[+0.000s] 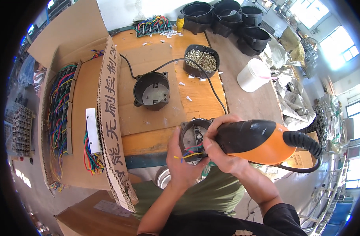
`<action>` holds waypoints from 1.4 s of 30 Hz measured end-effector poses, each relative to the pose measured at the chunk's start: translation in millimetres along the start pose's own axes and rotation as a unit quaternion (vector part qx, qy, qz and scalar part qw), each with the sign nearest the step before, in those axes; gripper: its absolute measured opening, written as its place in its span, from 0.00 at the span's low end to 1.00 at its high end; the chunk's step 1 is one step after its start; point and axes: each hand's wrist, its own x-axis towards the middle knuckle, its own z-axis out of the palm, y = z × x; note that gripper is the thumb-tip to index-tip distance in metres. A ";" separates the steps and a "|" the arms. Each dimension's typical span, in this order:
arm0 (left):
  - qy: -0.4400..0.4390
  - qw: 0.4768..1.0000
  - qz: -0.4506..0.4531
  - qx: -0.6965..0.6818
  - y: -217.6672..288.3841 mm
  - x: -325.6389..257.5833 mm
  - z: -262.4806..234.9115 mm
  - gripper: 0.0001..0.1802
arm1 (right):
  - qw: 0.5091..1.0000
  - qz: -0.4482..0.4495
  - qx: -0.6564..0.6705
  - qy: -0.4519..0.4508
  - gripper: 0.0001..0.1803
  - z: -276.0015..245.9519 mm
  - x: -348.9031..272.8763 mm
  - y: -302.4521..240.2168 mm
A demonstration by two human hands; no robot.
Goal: The person assembles electronic components by applying a substance from a cup using a small stick, placing a circuit board into a housing, and securing it with screws using a powered screwdriver.
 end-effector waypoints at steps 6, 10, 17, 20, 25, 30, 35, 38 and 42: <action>-0.027 0.996 0.037 0.073 7.2 6.4 -6.6 0.56 | 0.998 0.020 0.035 0.051 0.18 3.9 -5.0 2.1; -0.028 0.996 0.040 0.080 9.9 8.1 -7.4 0.56 | 0.997 -0.020 0.053 0.056 0.18 6.3 -2.0 -0.4; -0.036 0.995 0.061 0.068 6.9 10.2 -10.3 0.55 | 0.996 -0.007 0.090 0.020 0.25 -11.2 -7.0 -18.2; -0.038 0.994 0.074 0.070 6.2 8.1 -10.9 0.54 | 0.974 -0.122 0.165 0.096 0.22 -18.7 -9.9 -22.0; -0.055 0.997 0.042 0.027 6.3 7.2 -6.8 0.54 | 0.971 -0.092 0.132 0.178 0.17 -12.9 23.4 3.8; -0.063 0.998 0.030 0.008 6.8 5.6 -4.1 0.55 | 0.971 -0.073 0.161 0.164 0.16 -13.6 33.2 20.0; -0.070 0.997 0.036 -0.004 5.0 5.1 -2.0 0.55 | 0.973 -0.061 0.169 0.144 0.15 -13.3 35.3 23.1; -0.072 0.997 0.029 0.011 4.3 4.6 -2.7 0.55 | 0.972 -0.107 0.137 0.158 0.16 -10.6 39.1 25.5; -0.076 0.997 0.027 0.019 3.1 3.9 -3.8 0.54 | 0.972 -0.086 0.154 0.157 0.16 -8.7 37.5 24.4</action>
